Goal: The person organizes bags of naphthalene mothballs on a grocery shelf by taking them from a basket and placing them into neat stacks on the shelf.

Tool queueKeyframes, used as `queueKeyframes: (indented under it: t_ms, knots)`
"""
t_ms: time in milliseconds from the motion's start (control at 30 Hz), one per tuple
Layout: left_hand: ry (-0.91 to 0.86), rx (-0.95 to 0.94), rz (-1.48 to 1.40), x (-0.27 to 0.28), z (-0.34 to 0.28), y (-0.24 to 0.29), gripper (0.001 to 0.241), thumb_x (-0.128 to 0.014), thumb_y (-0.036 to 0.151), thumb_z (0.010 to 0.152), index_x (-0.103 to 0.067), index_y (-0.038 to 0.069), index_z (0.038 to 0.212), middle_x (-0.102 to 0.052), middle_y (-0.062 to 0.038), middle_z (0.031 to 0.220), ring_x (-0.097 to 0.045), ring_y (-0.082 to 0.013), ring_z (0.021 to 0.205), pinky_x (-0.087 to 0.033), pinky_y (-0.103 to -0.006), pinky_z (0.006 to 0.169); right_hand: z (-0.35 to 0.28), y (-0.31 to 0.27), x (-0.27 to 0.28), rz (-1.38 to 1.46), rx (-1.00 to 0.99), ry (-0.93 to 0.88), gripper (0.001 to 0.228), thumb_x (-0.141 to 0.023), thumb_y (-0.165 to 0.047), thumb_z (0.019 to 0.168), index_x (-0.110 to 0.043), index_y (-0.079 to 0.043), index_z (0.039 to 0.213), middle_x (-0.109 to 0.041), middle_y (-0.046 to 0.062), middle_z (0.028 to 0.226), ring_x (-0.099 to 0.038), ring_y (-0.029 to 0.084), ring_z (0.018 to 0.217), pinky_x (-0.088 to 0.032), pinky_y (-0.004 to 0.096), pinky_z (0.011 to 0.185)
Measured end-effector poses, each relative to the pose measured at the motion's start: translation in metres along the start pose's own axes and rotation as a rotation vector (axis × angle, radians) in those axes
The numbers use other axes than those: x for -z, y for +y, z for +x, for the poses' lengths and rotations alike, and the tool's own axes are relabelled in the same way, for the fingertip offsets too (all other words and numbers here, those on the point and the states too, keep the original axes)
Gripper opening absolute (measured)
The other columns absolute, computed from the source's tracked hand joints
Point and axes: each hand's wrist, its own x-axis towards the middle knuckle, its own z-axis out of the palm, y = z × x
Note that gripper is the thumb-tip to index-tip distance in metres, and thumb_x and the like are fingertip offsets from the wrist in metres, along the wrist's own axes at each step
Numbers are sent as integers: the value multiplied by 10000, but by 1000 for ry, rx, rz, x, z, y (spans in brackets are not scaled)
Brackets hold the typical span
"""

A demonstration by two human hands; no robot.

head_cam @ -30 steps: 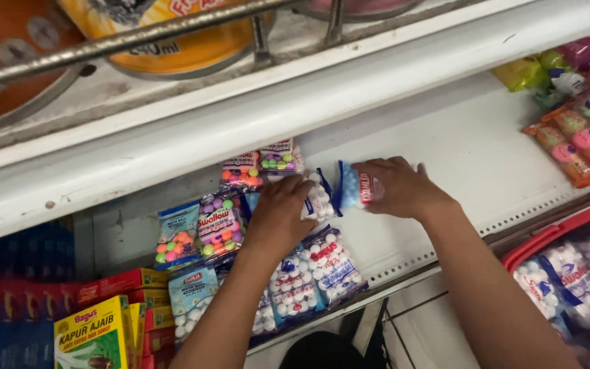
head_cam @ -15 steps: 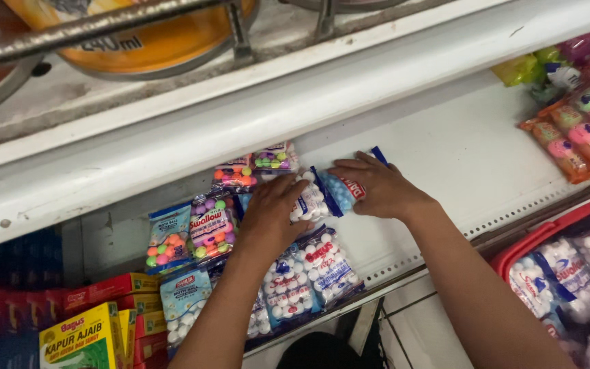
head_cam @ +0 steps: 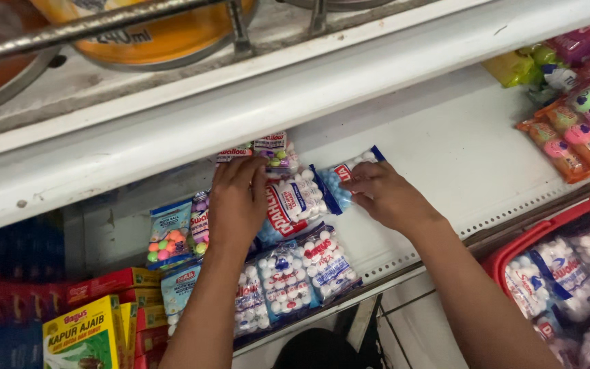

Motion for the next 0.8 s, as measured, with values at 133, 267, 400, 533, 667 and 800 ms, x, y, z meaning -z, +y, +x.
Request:
queueKeyframes:
  t_ms: [133, 267, 400, 533, 667, 800]
  knots:
    - [13, -22, 8, -1, 0, -4, 128, -588, 96, 868, -695, 69, 934, -655, -71, 899, -616, -280, 847, -504, -355, 740, 0, 3, -8, -129, 49, -1, 231, -652, -185, 796, -715, -176, 1018, -598, 35, 1144, -547, 292, 1100, -526, 359, 881]
    - [41, -40, -24, 8, 5, 9, 120, -597, 80, 866, -696, 49, 927, -659, -92, 870, -619, -293, 831, -503, -366, 736, -18, -1, 9, 136, 44, 136, 304, -646, -115, 809, -672, -148, 1110, -613, 76, 1120, -575, 305, 1079, -520, 376, 867]
    - [-39, -107, -123, 3, 2, 22, 103, -613, 91, 853, -693, 48, 903, -664, -107, 839, -629, -328, 804, -506, -395, 707, -61, 0, 28, 254, 57, 316, 302, -655, -129, 817, -659, -155, 1117, -625, 44, 1105, -586, 274, 1091, -503, 388, 871]
    - [-78, -157, -221, -2, 0, 38, 98, -623, 76, 840, -698, 64, 901, -677, -85, 835, -639, -302, 799, -514, -370, 717, -134, 0, 49, 304, -38, 404, 244, -625, -139, 838, -685, -116, 1073, -652, 87, 1058, -621, 311, 1029, -508, 413, 845]
    - [-181, -196, -257, 4, 1, 72, 202, -536, 150, 918, -680, 9, 926, -668, -101, 884, -589, -268, 845, -459, -390, 765, -210, 26, 55, 283, -87, 495, 212, -575, -107, 845, -673, -89, 1032, -635, 79, 1115, -609, 189, 1046, -430, 301, 965]
    - [-214, -239, -336, 6, -4, 123, 153, -564, 122, 894, -671, 13, 884, -674, -84, 861, -602, -249, 792, -459, -373, 746, -282, 54, 55, 251, -422, 521, 180, -600, -129, 826, -690, -81, 975, -669, 34, 1083, -636, 141, 957, -498, 251, 723]
